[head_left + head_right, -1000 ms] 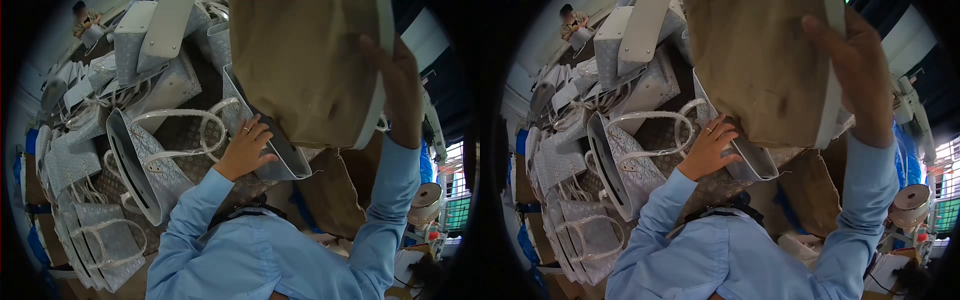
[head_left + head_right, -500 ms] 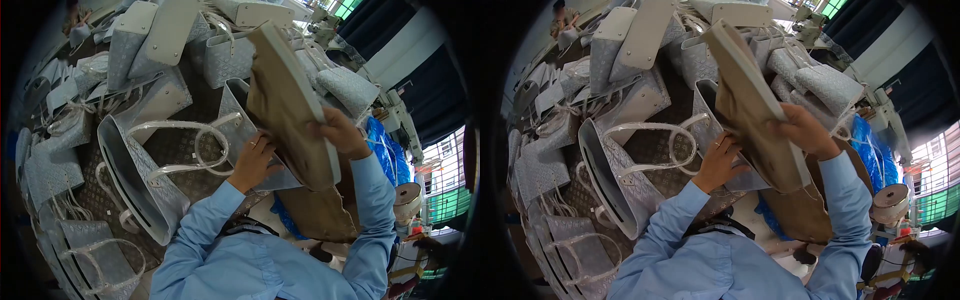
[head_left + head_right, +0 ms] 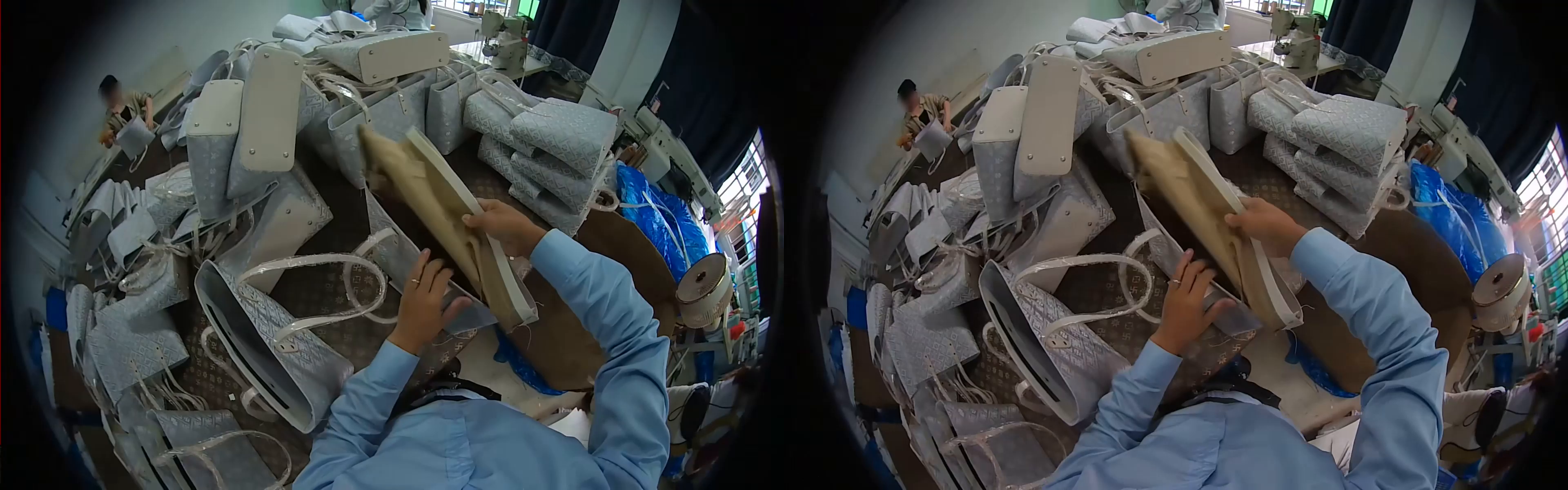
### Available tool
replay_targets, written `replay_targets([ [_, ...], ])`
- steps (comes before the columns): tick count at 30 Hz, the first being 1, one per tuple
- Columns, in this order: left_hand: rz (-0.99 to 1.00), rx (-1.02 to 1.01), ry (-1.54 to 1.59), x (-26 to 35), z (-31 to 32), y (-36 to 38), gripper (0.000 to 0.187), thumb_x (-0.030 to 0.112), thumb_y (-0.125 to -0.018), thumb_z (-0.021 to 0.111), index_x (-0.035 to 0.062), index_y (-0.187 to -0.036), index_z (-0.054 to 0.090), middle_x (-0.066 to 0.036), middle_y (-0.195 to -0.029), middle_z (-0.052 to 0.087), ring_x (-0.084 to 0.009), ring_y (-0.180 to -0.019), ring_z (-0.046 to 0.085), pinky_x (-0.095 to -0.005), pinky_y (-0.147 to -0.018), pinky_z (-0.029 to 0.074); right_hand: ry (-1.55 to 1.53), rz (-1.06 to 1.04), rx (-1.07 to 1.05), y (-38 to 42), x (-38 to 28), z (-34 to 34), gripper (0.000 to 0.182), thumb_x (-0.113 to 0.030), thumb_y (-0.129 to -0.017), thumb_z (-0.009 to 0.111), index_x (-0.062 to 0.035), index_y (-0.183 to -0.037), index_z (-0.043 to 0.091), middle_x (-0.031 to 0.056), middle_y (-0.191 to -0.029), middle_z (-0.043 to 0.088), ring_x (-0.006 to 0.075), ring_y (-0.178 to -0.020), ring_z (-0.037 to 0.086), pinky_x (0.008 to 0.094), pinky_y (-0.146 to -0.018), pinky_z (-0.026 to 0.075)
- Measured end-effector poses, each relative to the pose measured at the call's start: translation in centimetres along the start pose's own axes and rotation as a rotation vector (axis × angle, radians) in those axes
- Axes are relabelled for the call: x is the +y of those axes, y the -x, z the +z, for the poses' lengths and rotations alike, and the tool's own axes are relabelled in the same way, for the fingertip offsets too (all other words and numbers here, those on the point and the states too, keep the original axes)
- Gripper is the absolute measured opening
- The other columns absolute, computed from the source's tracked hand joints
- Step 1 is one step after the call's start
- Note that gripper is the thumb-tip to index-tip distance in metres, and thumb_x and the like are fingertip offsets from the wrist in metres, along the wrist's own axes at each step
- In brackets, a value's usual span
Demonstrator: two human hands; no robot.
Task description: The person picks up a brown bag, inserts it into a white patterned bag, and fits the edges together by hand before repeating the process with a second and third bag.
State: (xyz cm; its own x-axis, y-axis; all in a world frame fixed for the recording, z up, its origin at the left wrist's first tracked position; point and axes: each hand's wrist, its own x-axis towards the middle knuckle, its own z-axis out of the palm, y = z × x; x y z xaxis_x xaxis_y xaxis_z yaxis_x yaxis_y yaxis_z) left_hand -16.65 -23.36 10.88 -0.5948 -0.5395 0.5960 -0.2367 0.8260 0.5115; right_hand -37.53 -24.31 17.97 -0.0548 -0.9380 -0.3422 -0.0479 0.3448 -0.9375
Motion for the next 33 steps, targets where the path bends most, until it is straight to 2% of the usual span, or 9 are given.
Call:
replay_targets([
  [15, 0.072, -0.019, -0.094, 0.2, -1.6, -1.1, 0.042, 0.030, -0.080, 0.072, -0.0014, -0.105, 0.061, -0.017, -0.114, 0.055, -0.0382, -0.120, 0.045, -0.0443, -0.098, 0.041, 0.903, -0.473, 0.032, -0.5, -1.1, 0.5, 0.029, -0.009, -0.083, 0.053, -0.0021, -0.111, 0.059, 0.0247, -0.097, 0.064, 0.0399, -0.094, 0.061, 0.0432, -0.083, 0.047],
  [19, -0.396, 0.611, 0.377, -1.9, -3.1, -5.9, 0.035, 0.023, -0.091, 0.060, -0.0047, -0.112, 0.058, -0.021, -0.119, 0.055, -0.0377, -0.113, 0.051, -0.0412, -0.098, 0.040, 0.777, -0.395, -0.112, 0.5, -1.7, 0.9, 0.027, -0.011, -0.085, 0.053, -0.0024, -0.110, 0.059, 0.0240, -0.094, 0.064, 0.0391, -0.090, 0.062, 0.0434, -0.082, 0.047],
  [22, -0.360, 0.732, 0.189, -7.0, -3.0, -10.0, 0.036, 0.021, -0.092, 0.055, -0.0046, -0.117, 0.057, -0.024, -0.125, 0.052, -0.0402, -0.115, 0.050, -0.0416, -0.099, 0.041, 0.675, -0.303, -0.122, 0.2, -0.8, 0.1, 0.029, -0.012, -0.087, 0.054, -0.0005, -0.113, 0.058, 0.0152, -0.087, 0.065, 0.0245, -0.078, 0.063, 0.0370, -0.075, 0.048],
  [24, -0.324, 0.440, 0.019, -10.2, -1.8, -11.0, 0.038, 0.020, -0.092, 0.053, -0.0053, -0.121, 0.054, -0.026, -0.132, 0.047, -0.0417, -0.119, 0.048, -0.0413, -0.099, 0.041, 0.377, -0.131, -0.050, 0.3, -1.3, -0.8, 0.030, -0.013, -0.092, 0.054, 0.0004, -0.119, 0.056, 0.0023, -0.086, 0.060, 0.0100, -0.083, 0.057, 0.0295, -0.076, 0.047],
  [26, -0.276, 0.473, 0.062, -8.8, -0.7, -11.3, 0.034, 0.018, -0.091, 0.054, -0.0046, -0.115, 0.057, -0.026, -0.129, 0.051, -0.0396, -0.115, 0.053, -0.0431, -0.098, 0.041, 0.312, -0.140, -0.091, 0.4, -0.9, -2.5, 0.030, -0.014, -0.092, 0.055, 0.0014, -0.118, 0.057, 0.0013, -0.089, 0.061, 0.0097, -0.084, 0.056, 0.0292, -0.076, 0.046],
  [28, -0.457, -0.057, -0.082, -8.4, 0.1, -11.4, 0.024, 0.016, -0.086, 0.056, -0.0005, -0.101, 0.065, -0.023, -0.114, 0.061, -0.0343, -0.105, 0.060, -0.0483, -0.093, 0.042, 0.236, -0.130, -0.141, 0.3, -0.5, -2.8, 0.030, -0.015, -0.092, 0.056, 0.0025, -0.116, 0.057, 0.0002, -0.093, 0.061, 0.0095, -0.085, 0.056, 0.0290, -0.076, 0.046],
  [29, -0.462, -0.056, -0.086, -8.6, 0.5, -11.8, 0.024, 0.016, -0.086, 0.056, -0.0005, -0.101, 0.065, -0.023, -0.114, 0.061, -0.0343, -0.105, 0.060, -0.0483, -0.093, 0.042, 0.289, -0.162, -0.150, 0.2, -0.4, -2.7, 0.029, -0.014, -0.091, 0.056, 0.0017, -0.115, 0.058, 0.0043, -0.094, 0.063, 0.0143, -0.085, 0.058, 0.0312, -0.077, 0.046],
  [31, -0.338, -0.533, -0.585, -8.4, 1.1, -12.5, 0.015, 0.016, -0.079, 0.059, 0.0055, -0.083, 0.070, -0.018, -0.095, 0.068, -0.0286, -0.096, 0.064, -0.0552, -0.089, 0.041, 0.345, -0.173, -0.168, 0.1, 0.1, -2.2, 0.027, -0.014, -0.090, 0.057, 0.0009, -0.113, 0.058, 0.0084, -0.095, 0.065, 0.0190, -0.085, 0.061, 0.0335, -0.077, 0.047],
  [33, -0.328, -0.549, -0.591, -9.7, 1.5, -12.0, 0.013, 0.016, -0.075, 0.061, 0.0079, -0.076, 0.071, -0.017, -0.087, 0.069, -0.0276, -0.099, 0.064, -0.0568, -0.093, 0.038, 0.902, -0.584, -0.068, -0.7, 0.1, -1.4, 0.025, -0.012, -0.086, 0.056, -0.0004, -0.109, 0.059, 0.0196, -0.095, 0.065, 0.0345, -0.087, 0.063, 0.0403, -0.079, 0.048],
])
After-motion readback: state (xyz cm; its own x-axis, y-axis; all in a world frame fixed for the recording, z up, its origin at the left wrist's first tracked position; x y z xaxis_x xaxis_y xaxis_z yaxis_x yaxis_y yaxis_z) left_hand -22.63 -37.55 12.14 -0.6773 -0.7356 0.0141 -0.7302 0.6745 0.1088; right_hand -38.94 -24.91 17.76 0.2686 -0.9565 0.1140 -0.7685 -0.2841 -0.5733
